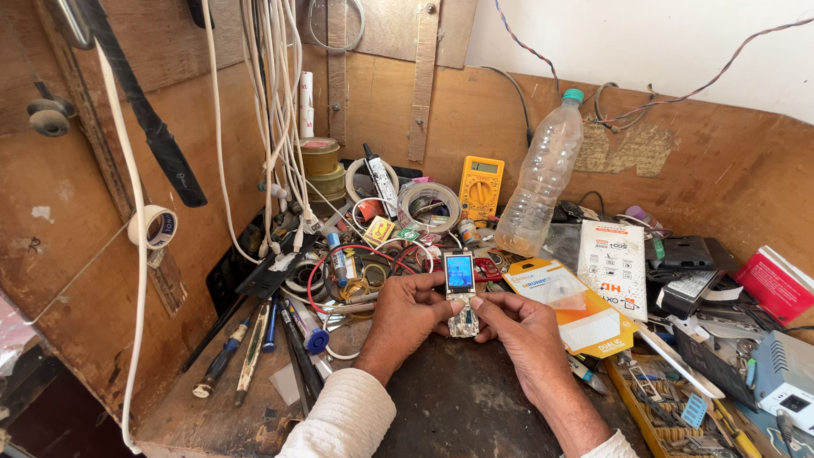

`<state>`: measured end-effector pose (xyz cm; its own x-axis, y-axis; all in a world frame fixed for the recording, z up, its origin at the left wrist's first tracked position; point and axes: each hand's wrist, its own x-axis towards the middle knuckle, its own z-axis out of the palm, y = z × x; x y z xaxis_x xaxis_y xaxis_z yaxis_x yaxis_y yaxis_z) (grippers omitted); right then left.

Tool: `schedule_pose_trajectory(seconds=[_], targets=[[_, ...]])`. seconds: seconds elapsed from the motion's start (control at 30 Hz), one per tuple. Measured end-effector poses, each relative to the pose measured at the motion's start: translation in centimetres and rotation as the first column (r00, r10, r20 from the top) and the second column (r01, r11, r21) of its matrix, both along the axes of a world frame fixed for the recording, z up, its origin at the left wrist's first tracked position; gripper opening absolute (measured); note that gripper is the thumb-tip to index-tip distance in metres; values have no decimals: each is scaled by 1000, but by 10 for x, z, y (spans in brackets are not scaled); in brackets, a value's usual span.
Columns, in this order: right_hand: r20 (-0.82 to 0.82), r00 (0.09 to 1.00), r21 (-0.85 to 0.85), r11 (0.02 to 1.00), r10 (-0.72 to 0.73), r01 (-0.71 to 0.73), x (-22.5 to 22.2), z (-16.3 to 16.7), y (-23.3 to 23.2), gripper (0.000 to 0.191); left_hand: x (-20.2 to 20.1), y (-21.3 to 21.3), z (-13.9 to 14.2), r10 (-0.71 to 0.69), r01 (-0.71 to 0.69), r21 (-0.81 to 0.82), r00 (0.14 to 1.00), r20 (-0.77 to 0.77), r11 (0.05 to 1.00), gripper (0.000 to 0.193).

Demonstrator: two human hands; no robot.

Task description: The person sits at a cluttered electronics repair bench and uses multimeter probes to test a small circuit board, reading the meter display. They then handle a small mobile phone with a lit screen, press its parts, and finally place a small component into a plastic clamshell package on a card.

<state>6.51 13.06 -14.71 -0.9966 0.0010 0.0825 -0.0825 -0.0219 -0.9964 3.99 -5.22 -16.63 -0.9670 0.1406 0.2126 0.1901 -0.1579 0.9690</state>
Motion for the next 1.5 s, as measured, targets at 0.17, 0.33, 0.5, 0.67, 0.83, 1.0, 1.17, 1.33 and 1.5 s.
schedule_pose_trajectory(seconds=[0.17,0.33,0.5,0.67,0.83,1.0,1.17,1.33,1.5], targets=[[6,1000,-5,1000,7,-7,0,1,-1,31,3,0,3,15,-15,-8,1000,21,1000,44],[-2,1000,-8,1000,16,-16,1,2,-1,30,3,0,5,11,-11,0,1000,21,1000,45],[-5,1000,2,1000,9,-9,2,1,-1,30,1,0,2,4,-4,8,1000,5,1000,44],[-12,1000,5,1000,10,-10,2,1,-1,29,0,1,-1,2,-2,14,1000,5,1000,42],[-45,999,4,1000,11,-11,2,-1,-1,28,3,1,1,15,-15,-9,1000,-15,1000,41],[-49,999,-5,1000,-1,1,3,-1,0,27,7,2,7,45,-45,-86,999,-11,995,42],[-100,994,38,998,-47,51,5,0,0,25,9,4,11,5,-5,-2,1000,-19,1000,40],[-222,968,189,969,-118,161,8,1,-4,22,12,5,16,25,-26,42,1000,5,999,39],[-376,917,343,899,-136,274,14,3,-8,18,16,4,19,58,-58,3,997,42,998,45]])
